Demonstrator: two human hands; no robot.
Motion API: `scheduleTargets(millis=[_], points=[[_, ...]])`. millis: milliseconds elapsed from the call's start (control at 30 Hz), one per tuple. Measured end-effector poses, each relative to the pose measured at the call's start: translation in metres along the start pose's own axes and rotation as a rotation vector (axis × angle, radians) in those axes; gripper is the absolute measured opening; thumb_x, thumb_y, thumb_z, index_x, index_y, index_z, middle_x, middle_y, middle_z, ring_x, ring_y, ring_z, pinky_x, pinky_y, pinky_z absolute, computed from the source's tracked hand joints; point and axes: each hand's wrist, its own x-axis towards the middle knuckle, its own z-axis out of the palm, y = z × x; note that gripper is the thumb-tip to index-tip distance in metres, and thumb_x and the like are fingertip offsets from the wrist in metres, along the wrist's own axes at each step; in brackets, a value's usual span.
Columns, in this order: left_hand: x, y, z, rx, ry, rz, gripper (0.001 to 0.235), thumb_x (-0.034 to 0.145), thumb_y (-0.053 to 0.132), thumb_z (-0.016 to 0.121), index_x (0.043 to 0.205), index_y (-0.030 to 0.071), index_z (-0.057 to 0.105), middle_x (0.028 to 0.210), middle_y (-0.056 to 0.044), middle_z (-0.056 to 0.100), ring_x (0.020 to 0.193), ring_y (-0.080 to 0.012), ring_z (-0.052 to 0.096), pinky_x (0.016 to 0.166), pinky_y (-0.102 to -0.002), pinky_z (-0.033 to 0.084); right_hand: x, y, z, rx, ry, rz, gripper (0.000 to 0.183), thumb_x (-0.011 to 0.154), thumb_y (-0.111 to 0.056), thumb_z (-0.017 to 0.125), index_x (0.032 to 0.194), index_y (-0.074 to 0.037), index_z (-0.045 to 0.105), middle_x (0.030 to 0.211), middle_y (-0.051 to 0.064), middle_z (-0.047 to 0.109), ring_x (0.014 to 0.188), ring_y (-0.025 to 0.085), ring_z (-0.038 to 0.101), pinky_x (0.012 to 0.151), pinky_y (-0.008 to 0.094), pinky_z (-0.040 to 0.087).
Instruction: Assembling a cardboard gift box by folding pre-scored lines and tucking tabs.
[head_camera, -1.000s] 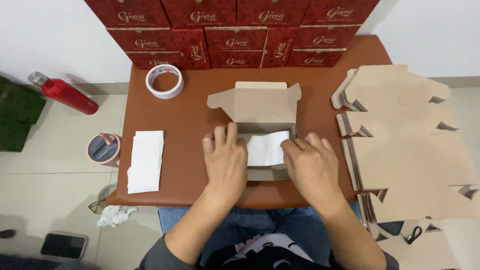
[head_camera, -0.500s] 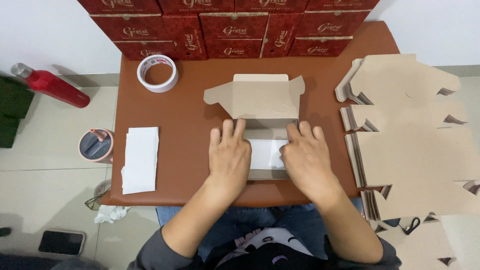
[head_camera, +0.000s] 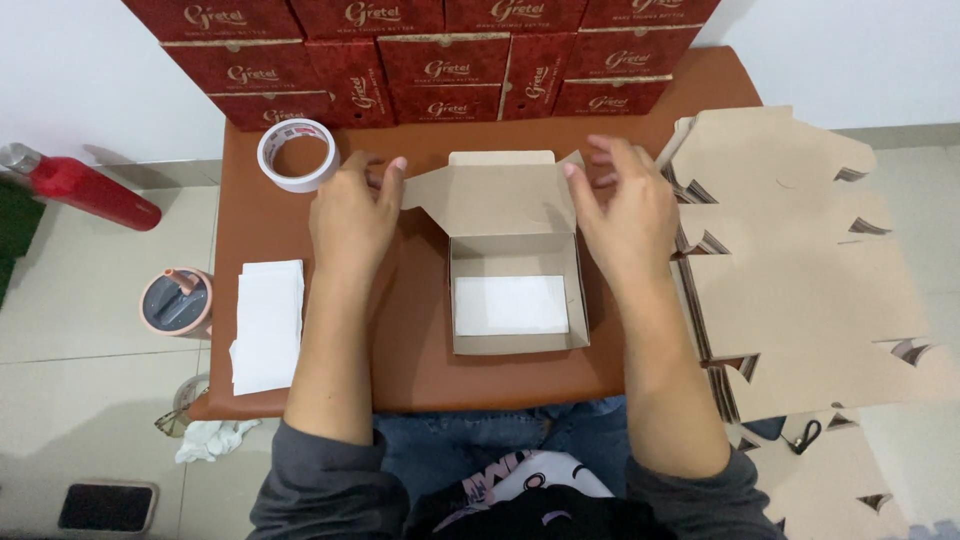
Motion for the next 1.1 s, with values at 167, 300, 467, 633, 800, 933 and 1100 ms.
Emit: scheduleTargets(millis=[167, 300, 467, 633, 800, 933, 1100], points=[[0.001, 0.017, -0.003, -0.099, 0.005, -0.028, 0.018, 0.087, 0.023, 0.075, 0.105, 0.020, 0.076, 0.080, -0.001, 0.075, 0.079, -0.0312, 0.074, 0.071, -0.048, 0.054, 0.008, -0.001, 0.006, -0.126, 0.033, -0.042, 0.030, 0.082, -0.004, 0.077, 0.111, -0.013, 0.075, 0.085, 0.007, 0.070, 0.073, 0.027, 0.072, 0.059, 0.039, 0.055], [-0.023, 0.041, -0.029, -0.209, 0.123, 0.092, 0.029, 0.087, 0.010, 0.075, 0.114, 0.019, 0.073, 0.085, -0.005, 0.075, 0.081, -0.0276, 0.075, 0.072, -0.044, 0.055, -0.004, -0.014, -0.016, 0.214, -0.015, 0.020, 0.039, 0.085, 0.007, 0.067, 0.123, -0.004, 0.070, 0.091, 0.017, 0.064, 0.081, 0.033, 0.070, 0.067, 0.038, 0.058], [-0.080, 0.053, -0.059, -0.289, 0.185, 0.232, 0.028, 0.088, -0.002, 0.074, 0.114, 0.006, 0.073, 0.087, -0.014, 0.072, 0.082, -0.0328, 0.073, 0.069, -0.040, 0.060, -0.042, -0.015, -0.046, 0.331, -0.092, 0.080, 0.044, 0.087, 0.007, 0.066, 0.129, -0.007, 0.068, 0.096, 0.015, 0.059, 0.089, 0.032, 0.068, 0.078, 0.042, 0.058], [-0.121, 0.029, -0.052, -0.175, 0.235, 0.279, 0.013, 0.087, -0.001, 0.078, 0.099, 0.003, 0.074, 0.083, -0.012, 0.071, 0.080, -0.0316, 0.074, 0.068, -0.040, 0.060, -0.086, 0.010, -0.033, 0.259, 0.075, -0.120, 0.028, 0.091, 0.007, 0.069, 0.117, -0.004, 0.073, 0.096, 0.013, 0.066, 0.087, 0.032, 0.069, 0.076, 0.041, 0.060], [-0.149, 0.023, -0.027, -0.064, 0.252, 0.267, 0.013, 0.083, 0.010, 0.081, 0.085, 0.009, 0.068, 0.075, -0.009, 0.067, 0.074, -0.0329, 0.072, 0.060, -0.042, 0.058, -0.117, 0.042, -0.011, 0.113, 0.233, -0.232, 0.018, 0.087, 0.000, 0.080, 0.099, -0.011, 0.074, 0.087, 0.002, 0.074, 0.075, 0.020, 0.072, 0.068, 0.031, 0.059], [-0.160, 0.046, -0.021, -0.222, 0.182, 0.224, 0.021, 0.084, 0.005, 0.079, 0.103, 0.002, 0.071, 0.083, -0.019, 0.072, 0.081, -0.0383, 0.074, 0.064, -0.045, 0.061, -0.124, 0.025, -0.018, 0.243, 0.208, -0.087, 0.018, 0.086, 0.005, 0.079, 0.100, -0.003, 0.070, 0.092, 0.012, 0.076, 0.080, 0.029, 0.075, 0.072, 0.037, 0.061], [-0.163, 0.042, -0.014, -0.553, 0.017, 0.048, 0.044, 0.083, -0.009, 0.071, 0.125, -0.001, 0.064, 0.094, -0.026, 0.071, 0.094, -0.0438, 0.073, 0.079, -0.047, 0.063, -0.127, 0.010, -0.018, 0.367, 0.176, 0.069, 0.019, 0.089, 0.004, 0.075, 0.105, 0.000, 0.065, 0.096, 0.019, 0.075, 0.088, 0.037, 0.074, 0.075, 0.043, 0.061]])
